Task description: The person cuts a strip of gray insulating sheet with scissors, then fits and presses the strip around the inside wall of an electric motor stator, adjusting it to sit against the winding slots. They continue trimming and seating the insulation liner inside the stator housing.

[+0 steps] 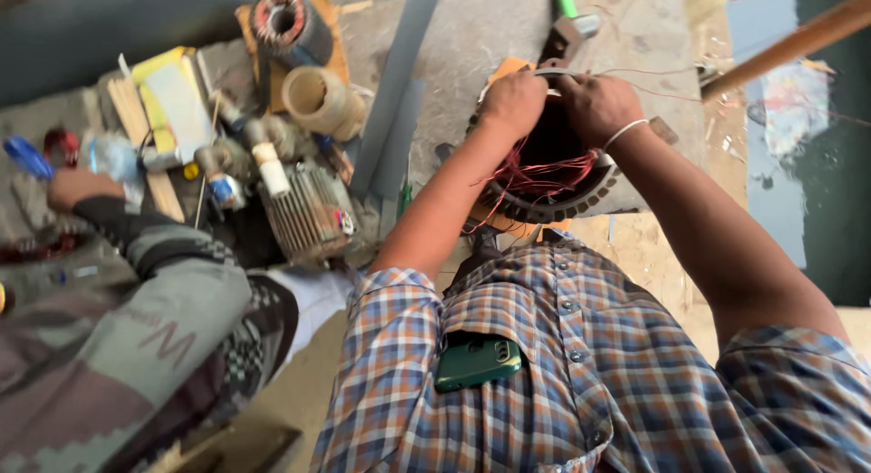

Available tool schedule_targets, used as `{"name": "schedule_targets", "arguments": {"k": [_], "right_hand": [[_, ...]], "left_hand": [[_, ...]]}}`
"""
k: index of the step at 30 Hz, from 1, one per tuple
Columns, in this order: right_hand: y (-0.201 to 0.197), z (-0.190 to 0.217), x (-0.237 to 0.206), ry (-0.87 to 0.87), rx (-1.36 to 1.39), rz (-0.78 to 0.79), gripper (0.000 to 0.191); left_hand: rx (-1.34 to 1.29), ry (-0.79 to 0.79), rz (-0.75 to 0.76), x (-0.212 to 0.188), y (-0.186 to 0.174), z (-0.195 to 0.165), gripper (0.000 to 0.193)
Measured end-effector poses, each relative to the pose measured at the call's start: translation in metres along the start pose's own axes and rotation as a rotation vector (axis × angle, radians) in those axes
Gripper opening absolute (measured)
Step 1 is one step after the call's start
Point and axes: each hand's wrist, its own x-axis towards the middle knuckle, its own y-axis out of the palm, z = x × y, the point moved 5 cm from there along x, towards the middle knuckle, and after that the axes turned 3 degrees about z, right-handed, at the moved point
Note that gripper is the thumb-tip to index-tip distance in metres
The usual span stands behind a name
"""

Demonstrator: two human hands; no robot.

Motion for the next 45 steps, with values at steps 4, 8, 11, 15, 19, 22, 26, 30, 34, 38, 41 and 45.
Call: {"name": "schedule_targets", "arguments": {"k": [4, 8, 11, 15, 19, 22, 26, 30, 34, 38, 41, 45], "right_hand": [[0.003, 0.007, 0.005, -0.087, 0.170, -0.106, 0.019], [0.001, -0.006, 0.002, -0.014, 0.079, 0.005, 0.020], [0.001, -0.021, -0.016, 0.013, 0.048, 0.114, 0.027], [0.010, -0.028, -0.032, 0.080, 0.058, 0.050, 0.021], [0.032, -0.026, -0.028, 0.098, 0.084, 0.027, 0.030], [0.042, -0.025, -0.025, 0.117, 0.011, 0.067, 0.029], [0.041, -0.032, -0.034, 0.192, 0.087, 0.162, 0.037], [0.038, -0.038, -0.056, 0.264, 0.149, 0.241, 0.050], [0.035, -0.054, -0.114, 0.109, 0.440, -0.171, 0.028], [0.063, -0.069, -0.165, 0.033, 0.819, -0.377, 0.017], [0.086, -0.070, -0.174, 0.144, 0.958, -0.340, 0.024], [0.085, -0.060, -0.165, 0.061, 0.914, -0.439, 0.019]], "left_hand": [[-0.187, -0.286, 0.026, 0.000, 0.009, 0.006, 0.025], [-0.245, -0.263, 0.085, 0.000, 0.002, 0.004, 0.024], [-0.234, -0.114, 0.139, -0.002, -0.010, -0.003, 0.022], [-0.141, -0.001, 0.083, 0.001, -0.011, -0.015, 0.021], [-0.164, 0.059, -0.055, -0.001, -0.005, -0.009, 0.020], [-0.262, -0.021, -0.069, -0.013, 0.007, 0.000, 0.022], [-0.285, -0.137, -0.125, -0.022, 0.008, -0.001, 0.025], [-0.511, 0.054, -0.235, -0.057, -0.027, 0.027, 0.033], [-1.092, -0.094, -0.424, -0.167, -0.077, 0.125, 0.055], [-0.638, -0.744, -0.648, -0.300, -0.073, 0.189, 0.028], [-0.561, -0.969, -0.542, -0.341, -0.023, 0.195, 0.026], [-0.375, -0.841, -0.545, -0.338, 0.031, 0.195, 0.027]]}}
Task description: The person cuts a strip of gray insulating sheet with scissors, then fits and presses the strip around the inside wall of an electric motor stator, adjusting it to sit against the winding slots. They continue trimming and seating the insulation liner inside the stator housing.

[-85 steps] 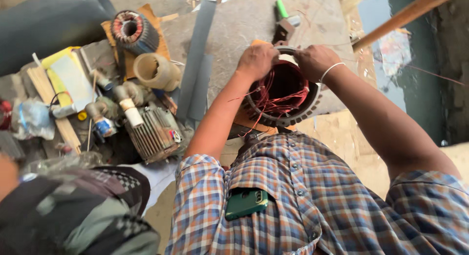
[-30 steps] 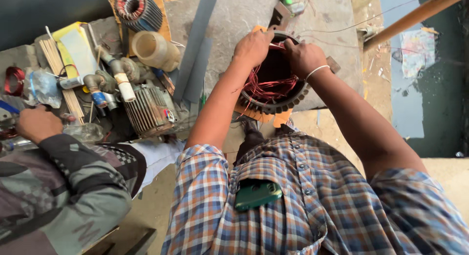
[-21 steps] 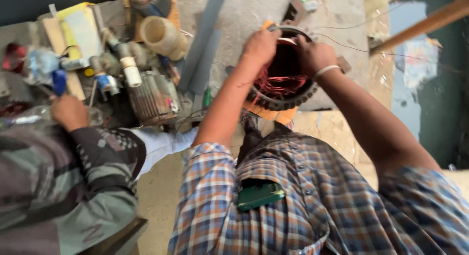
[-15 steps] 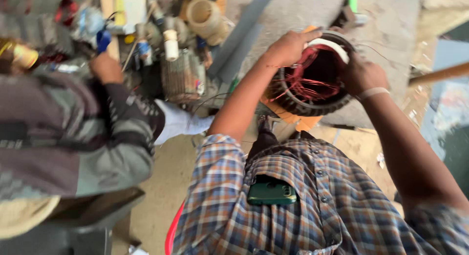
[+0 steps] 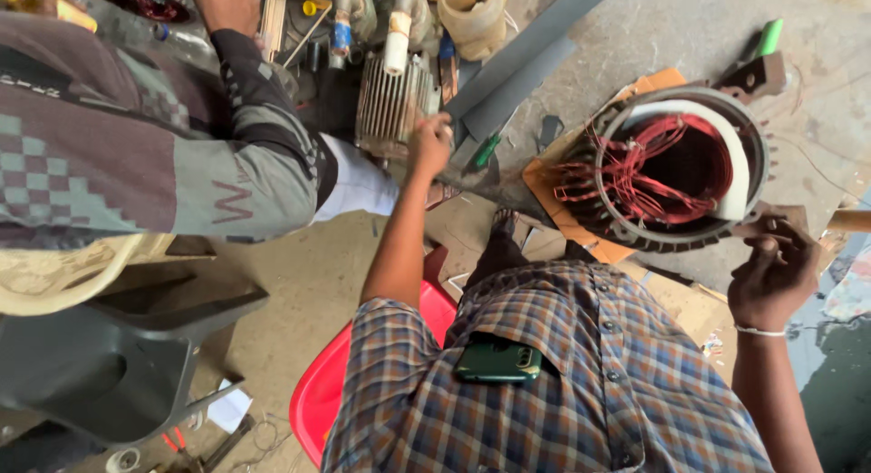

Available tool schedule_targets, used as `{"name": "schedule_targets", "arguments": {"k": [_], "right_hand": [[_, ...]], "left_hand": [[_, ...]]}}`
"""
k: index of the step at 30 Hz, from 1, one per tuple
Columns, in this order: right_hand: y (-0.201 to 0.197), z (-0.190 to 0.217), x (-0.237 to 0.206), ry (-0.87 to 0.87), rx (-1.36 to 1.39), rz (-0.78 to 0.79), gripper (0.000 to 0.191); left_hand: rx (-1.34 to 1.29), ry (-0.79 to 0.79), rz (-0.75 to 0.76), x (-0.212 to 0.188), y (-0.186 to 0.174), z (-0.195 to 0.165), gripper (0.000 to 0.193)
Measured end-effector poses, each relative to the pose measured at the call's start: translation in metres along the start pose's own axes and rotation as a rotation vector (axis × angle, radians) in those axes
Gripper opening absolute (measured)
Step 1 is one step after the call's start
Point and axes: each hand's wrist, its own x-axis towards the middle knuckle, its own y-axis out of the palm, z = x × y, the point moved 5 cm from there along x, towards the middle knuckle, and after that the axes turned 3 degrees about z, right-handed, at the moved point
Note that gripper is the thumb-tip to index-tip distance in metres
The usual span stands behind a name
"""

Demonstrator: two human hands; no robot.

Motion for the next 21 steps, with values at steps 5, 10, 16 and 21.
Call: {"name": "schedule_targets", "arguments": {"k": [5, 10, 16, 21], "right_hand": [[0.015, 0.016, 0.008, -0.057, -0.105, -0.071, 0.011], [0.034, 0.030, -0.015, 0.175, -0.242, -0.141, 0.019], [0.048, 0.048, -0.057, 0.371, -0.339, -0.261, 0.030], [0.049, 0.055, -0.082, 0.428, -0.321, -0.363, 0.035]], "left_hand": [[0.183, -0.152, 0.378, 0.012, 0.056, 0.039, 0.045], [0.420, 0.036, 0.405, 0.057, 0.087, 0.053, 0.061], [0.323, -0.200, 0.407, 0.117, 0.107, 0.068, 0.093], [0.455, -0.270, 0.516, 0.129, 0.104, 0.064, 0.095]]}}
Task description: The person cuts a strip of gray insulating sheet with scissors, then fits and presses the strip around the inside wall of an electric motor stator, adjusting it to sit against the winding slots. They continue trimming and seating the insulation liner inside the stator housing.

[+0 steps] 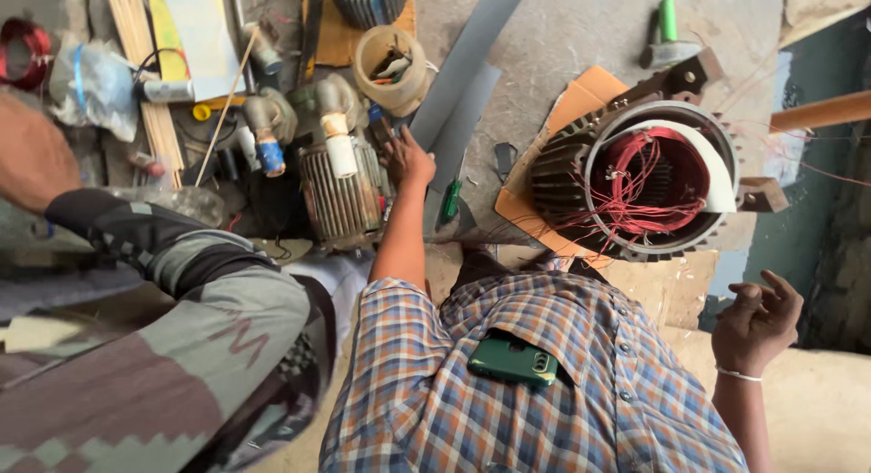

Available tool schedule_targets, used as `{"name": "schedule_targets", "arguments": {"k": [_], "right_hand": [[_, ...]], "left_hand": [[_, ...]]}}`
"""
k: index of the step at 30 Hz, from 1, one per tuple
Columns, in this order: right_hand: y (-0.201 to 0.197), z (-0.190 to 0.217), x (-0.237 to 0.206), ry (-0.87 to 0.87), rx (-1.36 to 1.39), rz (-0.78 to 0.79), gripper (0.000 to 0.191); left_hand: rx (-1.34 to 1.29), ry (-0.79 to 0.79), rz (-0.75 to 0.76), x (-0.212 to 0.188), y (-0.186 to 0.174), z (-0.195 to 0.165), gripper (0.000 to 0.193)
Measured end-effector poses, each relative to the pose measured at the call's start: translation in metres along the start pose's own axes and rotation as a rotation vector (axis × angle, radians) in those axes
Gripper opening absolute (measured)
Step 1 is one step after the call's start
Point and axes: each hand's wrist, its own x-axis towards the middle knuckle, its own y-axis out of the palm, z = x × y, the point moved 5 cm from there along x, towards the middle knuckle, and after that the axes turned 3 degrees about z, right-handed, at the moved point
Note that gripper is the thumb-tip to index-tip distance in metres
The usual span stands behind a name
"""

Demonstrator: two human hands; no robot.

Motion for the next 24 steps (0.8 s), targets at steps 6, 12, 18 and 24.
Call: {"name": "schedule_targets", "arguments": {"k": [6, 12, 18, 24], "right_hand": [[-0.011, -0.008, -0.013, -0.014, 0.058, -0.023, 0.028], [-0.023, -0.026, -0.012, -0.009, 0.102, -0.001, 0.027], [-0.037, -0.025, 0.015, -0.137, 0.132, 0.084, 0.025], [-0.043, 0.010, 0.043, -0.258, 0.327, 0.255, 0.020]], "left_hand": [[0.011, 0.183, -0.030, -0.005, -0.013, -0.009, 0.060], [-0.726, 0.331, 0.204, -0.009, -0.024, -0.024, 0.032], [-1.702, 0.510, 0.610, -0.076, -0.072, -0.067, 0.023], [-1.875, 0.622, 0.372, -0.155, -0.137, -0.107, 0.031]]}}
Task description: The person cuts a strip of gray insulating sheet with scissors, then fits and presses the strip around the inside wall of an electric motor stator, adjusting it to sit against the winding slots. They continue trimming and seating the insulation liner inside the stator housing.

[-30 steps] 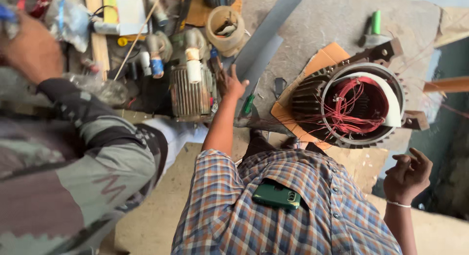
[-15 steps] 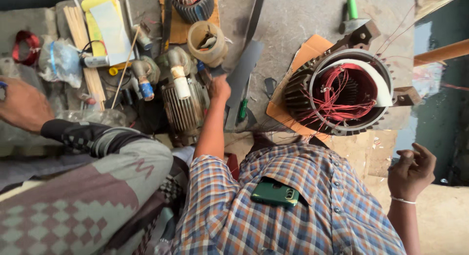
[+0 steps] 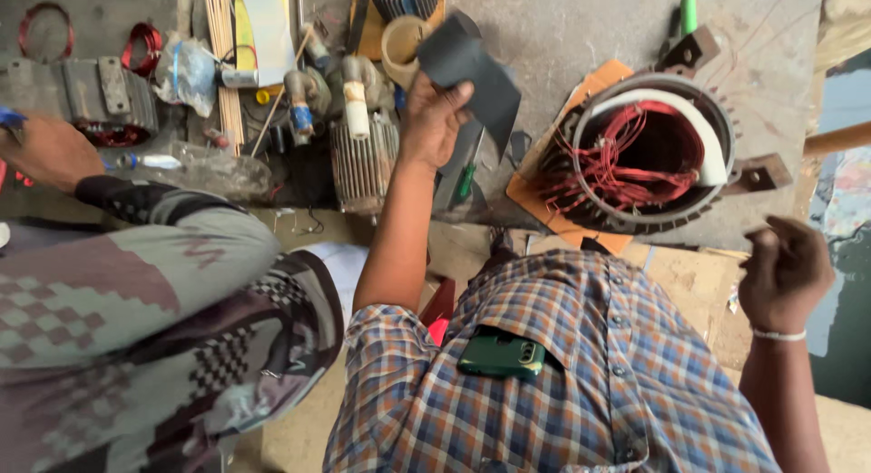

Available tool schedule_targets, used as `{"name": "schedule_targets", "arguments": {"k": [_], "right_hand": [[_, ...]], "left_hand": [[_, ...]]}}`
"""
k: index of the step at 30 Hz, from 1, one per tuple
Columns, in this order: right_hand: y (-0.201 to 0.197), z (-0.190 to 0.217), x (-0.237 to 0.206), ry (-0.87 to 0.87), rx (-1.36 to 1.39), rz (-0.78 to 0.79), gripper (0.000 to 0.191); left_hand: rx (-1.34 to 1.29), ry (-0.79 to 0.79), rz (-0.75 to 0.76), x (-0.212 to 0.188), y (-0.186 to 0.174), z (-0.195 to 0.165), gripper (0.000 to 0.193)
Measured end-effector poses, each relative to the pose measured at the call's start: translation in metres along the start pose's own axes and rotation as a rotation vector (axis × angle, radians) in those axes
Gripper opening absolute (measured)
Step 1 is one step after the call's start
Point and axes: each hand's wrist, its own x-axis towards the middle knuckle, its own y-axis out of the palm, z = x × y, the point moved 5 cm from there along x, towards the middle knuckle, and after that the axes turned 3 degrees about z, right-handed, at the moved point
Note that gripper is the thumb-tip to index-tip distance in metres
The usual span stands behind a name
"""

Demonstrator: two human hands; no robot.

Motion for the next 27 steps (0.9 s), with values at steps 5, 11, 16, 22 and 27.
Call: {"name": "schedule_targets", "arguments": {"k": [5, 11, 16, 22, 27], "right_hand": [[0.028, 0.082, 0.027, -0.097, 0.125, 0.451, 0.010], [0.077, 0.196, 0.063, -0.585, 0.085, 0.565, 0.017], [0.203, 0.217, 0.077, -0.841, -0.166, 0.733, 0.063], [0.340, 0.117, 0.018, -0.073, -1.009, 1.637, 0.077], [0.342, 0.113, 0.033, -0.207, -0.369, 1.188, 0.070]], "left_hand": [[0.088, 0.226, -0.026, -0.047, 0.042, -0.025, 0.022], [0.431, 0.436, -0.260, -0.111, 0.057, -0.056, 0.037], [0.437, 0.459, -0.397, -0.150, 0.037, -0.101, 0.068], [0.555, 0.663, -0.361, -0.149, -0.013, -0.154, 0.082], [0.534, 0.614, -0.414, -0.125, -0.065, -0.152, 0.077]]}}
